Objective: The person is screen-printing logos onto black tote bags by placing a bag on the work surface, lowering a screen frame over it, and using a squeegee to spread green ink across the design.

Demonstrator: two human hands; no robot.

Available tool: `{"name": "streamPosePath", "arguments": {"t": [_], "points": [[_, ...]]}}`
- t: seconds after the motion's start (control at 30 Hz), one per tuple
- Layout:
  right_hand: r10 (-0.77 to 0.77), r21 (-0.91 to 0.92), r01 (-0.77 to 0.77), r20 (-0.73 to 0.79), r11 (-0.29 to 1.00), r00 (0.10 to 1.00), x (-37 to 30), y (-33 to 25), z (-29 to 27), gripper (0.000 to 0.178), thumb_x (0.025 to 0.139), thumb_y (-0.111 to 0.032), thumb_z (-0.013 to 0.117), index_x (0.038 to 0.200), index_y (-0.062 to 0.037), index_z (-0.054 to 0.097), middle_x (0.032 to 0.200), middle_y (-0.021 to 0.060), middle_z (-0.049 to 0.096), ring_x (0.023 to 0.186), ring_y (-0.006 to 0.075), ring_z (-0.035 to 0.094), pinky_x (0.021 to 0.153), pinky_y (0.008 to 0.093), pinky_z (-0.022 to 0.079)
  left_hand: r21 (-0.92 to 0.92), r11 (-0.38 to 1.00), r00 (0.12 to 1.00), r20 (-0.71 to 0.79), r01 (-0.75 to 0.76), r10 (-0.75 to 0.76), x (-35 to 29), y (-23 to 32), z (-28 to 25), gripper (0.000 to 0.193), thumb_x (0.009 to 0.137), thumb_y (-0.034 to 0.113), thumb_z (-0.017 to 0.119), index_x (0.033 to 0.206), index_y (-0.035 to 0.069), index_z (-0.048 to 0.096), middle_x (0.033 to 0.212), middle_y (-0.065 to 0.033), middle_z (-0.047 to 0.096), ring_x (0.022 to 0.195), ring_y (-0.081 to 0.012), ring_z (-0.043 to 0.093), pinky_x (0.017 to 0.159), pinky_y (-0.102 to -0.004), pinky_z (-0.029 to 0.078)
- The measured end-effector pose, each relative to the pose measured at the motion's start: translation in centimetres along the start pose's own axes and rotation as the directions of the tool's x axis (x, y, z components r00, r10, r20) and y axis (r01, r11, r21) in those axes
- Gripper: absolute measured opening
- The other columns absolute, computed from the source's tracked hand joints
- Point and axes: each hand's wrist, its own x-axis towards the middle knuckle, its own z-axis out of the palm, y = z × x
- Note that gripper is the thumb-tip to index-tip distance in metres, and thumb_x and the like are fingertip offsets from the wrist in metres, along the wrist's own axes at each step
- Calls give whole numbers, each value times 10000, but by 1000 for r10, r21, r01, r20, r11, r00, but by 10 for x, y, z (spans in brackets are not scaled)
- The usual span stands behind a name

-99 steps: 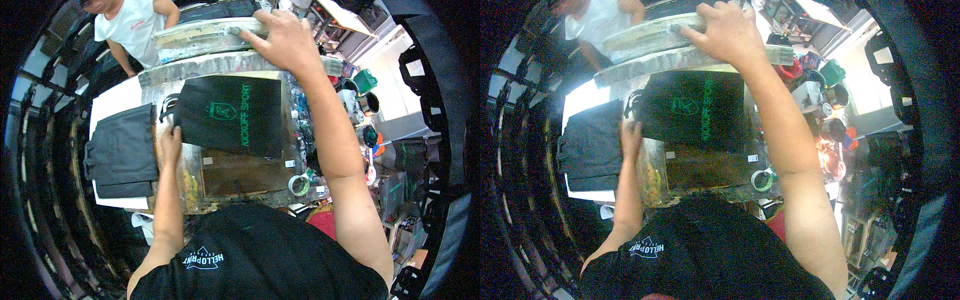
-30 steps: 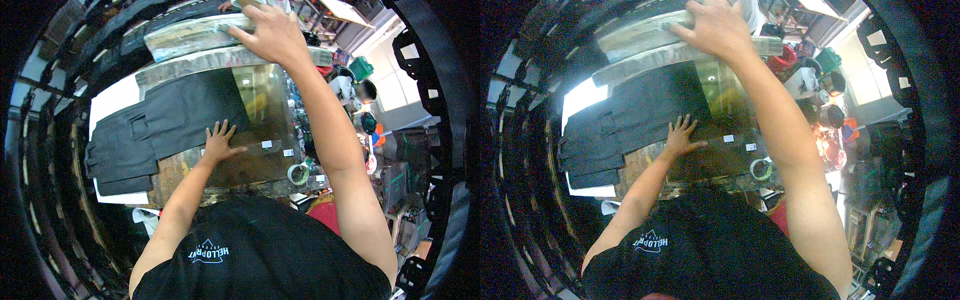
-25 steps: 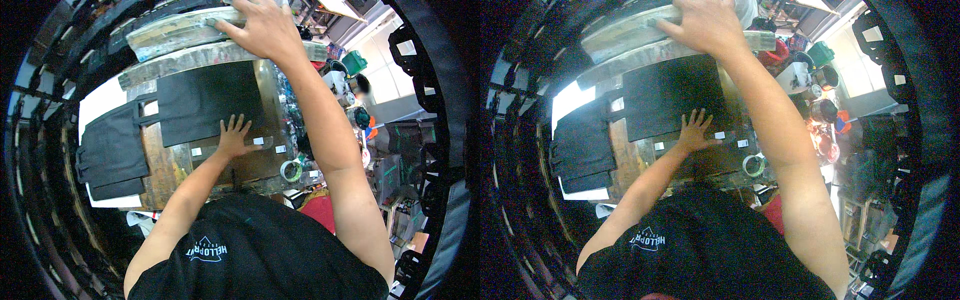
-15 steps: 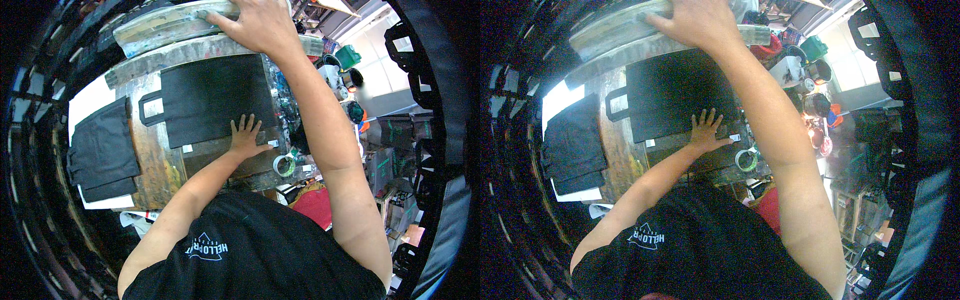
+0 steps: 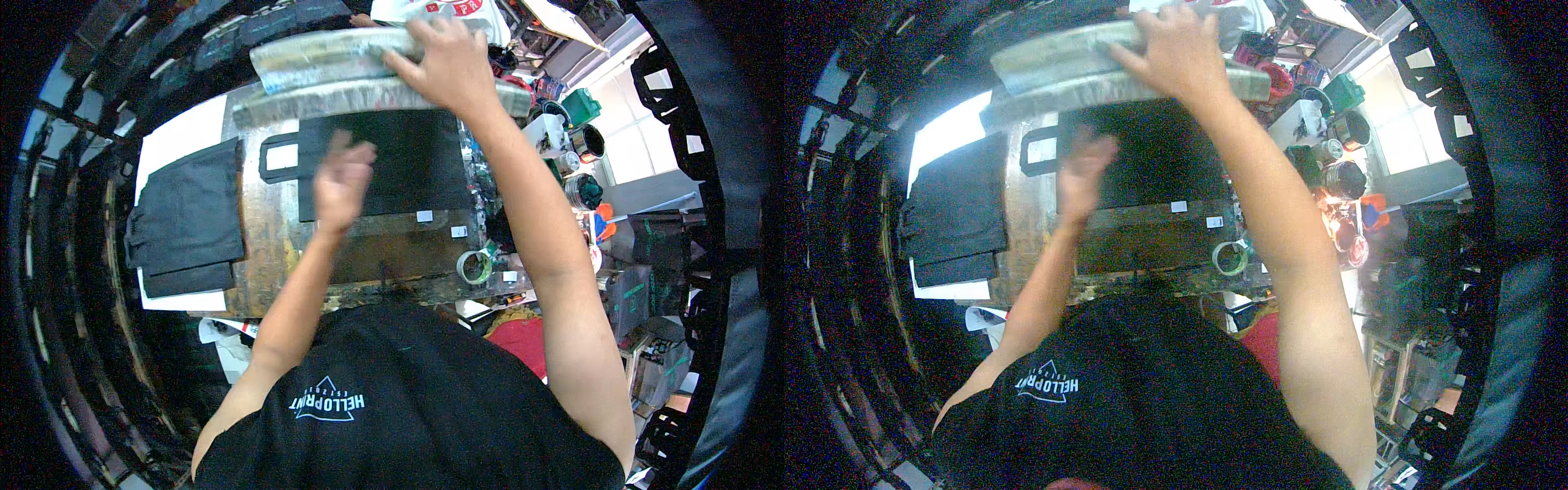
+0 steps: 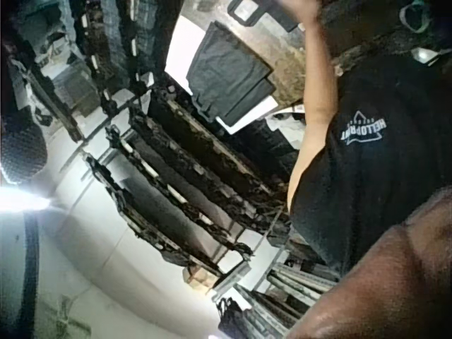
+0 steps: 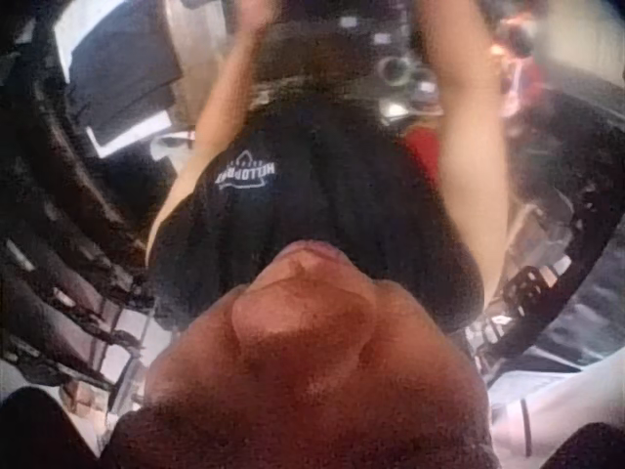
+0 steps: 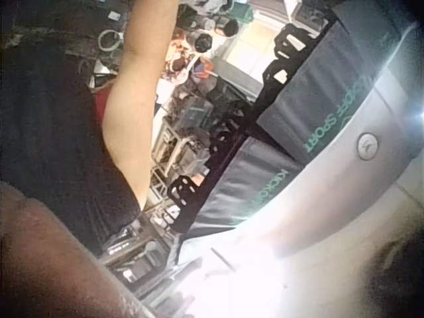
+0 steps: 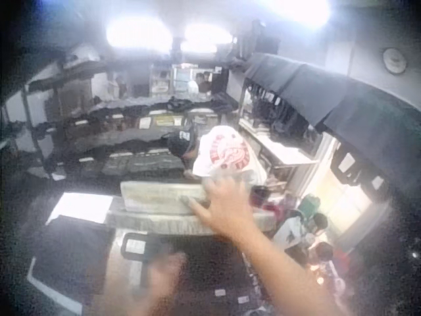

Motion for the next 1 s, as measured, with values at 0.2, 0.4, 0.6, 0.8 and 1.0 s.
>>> {"name": "streamPosePath", "arguments": {"t": [0.2,0.4,0.6,0.8,1.0], "points": [[-5,-100,48,386,994,922,-85,-50,-8,631,818,-456,763,1307,-88,609,1196,141,612,1220,322,551,1049,570,355,-732,627,920,0,266,-392,-63,74,-76,1382,797,938,427,1578,-76,-94,1590,-433,135,1470,-535,304,1163,-622,375],[-125,180,31,541,983,832,-180,-77,73,596,720,-161,807,1267,-101,578,1070,104,628,1089,314,606,863,508,432,-709,536,790,49,458,-611,-108,-50,-74,1233,813,950,389,1636,74,110,1583,-290,335,1425,-461,429,1161,-539,386],[-21,142,-111,704,984,710,-156,-58,80,634,720,-240,873,1233,-132,516,1077,120,616,1086,339,605,856,520,438,-682,517,728,34,518,-685,-111,-75,-72,1183,836,952,337,1631,89,184,1570,-241,391,1403,-415,465,1153,-520,382],[-89,176,-62,734,982,674,-186,-66,73,626,733,-249,856,1231,-108,503,1078,136,611,1065,347,605,827,517,432,-669,512,694,7,538,-720,-109,-79,-73,1238,827,964,309,1643,59,92,1624,-283,274,1463,-448,373,1176,-533,352],[-8,88,-62,634,994,773,-210,-103,76,632,708,-202,845,1259,-139,541,1038,88,559,1027,280,544,896,469,377,-651,491,674,44,579,-737,-103,-68,-72,1231,839,956,280,1641,43,82,1641,-286,240,1485,-469,331,1191,-518,337]]}}
